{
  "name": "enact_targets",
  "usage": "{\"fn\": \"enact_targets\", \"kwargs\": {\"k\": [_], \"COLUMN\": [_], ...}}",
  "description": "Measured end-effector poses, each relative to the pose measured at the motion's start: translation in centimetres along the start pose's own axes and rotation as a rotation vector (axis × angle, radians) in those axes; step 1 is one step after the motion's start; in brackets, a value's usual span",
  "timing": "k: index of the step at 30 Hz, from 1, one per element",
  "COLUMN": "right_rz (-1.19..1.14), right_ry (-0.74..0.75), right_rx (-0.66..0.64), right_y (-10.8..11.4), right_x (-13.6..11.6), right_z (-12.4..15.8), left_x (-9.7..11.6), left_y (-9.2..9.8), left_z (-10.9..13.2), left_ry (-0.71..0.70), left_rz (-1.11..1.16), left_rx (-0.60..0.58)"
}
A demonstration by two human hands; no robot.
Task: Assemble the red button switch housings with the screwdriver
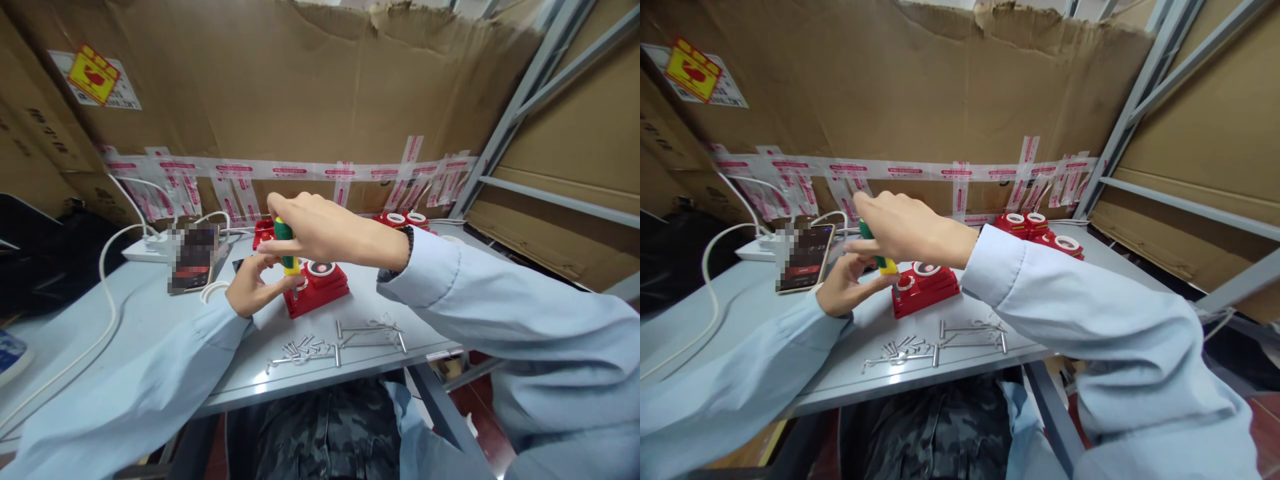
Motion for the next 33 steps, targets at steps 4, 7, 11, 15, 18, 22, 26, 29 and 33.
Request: {"fn": "enact_targets", "kwargs": {"k": [4,7,11,15,18,22,26,29,33], "right_rz": [-0.059,-0.079,-0.051,-0.092,-0.106,-0.066,-0.092,-0.157,-0.126], "right_ry": [0.115,0.187,0.081,0.142,0.213,0.109,0.1,0.15,0.126], "right_rx": [-0.072,-0.068,-0.018,-0.041,-0.025,0.059,0.048,0.027,0.085], "right_y": [-0.1,0.1,0.3,0.1,0.0,-0.1,-0.3,-0.2,-0.2], "right_x": [-0.9,-1.4,-0.7,-1.1,-1.7,-1.1,-0.8,-1.1,-0.7], "right_z": [0.2,0.2,0.1,0.2,0.3,0.2,0.1,0.3,0.4], "left_x": [0.2,0.9,0.6,0.3,0.8,0.7,0.7,1.0,1.0], "left_y": [0.1,0.3,1.0,0.5,0.1,0.4,0.8,0.6,0.7], "left_z": [0.0,-0.1,-0.3,-0.4,-0.4,-0.5,-0.5,-0.5,-0.6], "left_ry": [-0.067,-0.119,-0.1,-0.09,-0.097,-0.079,-0.114,-0.113,-0.09], "left_rz": [0.118,0.215,0.175,0.294,0.372,0.326,0.355,0.405,0.332], "left_rx": [-0.015,-0.067,0.074,0.058,-0.033,0.024,0.067,-0.021,-0.027]}}
Point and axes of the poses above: each hand's wrist, its own z-axis away from the middle knuckle, its own y-axis out of the back of the hand, x = y × z, the point moved 6 cm from there along -z, towards the middle knuckle, and after that the axes turned 15 degrees about -x, right-handed, at the moved point
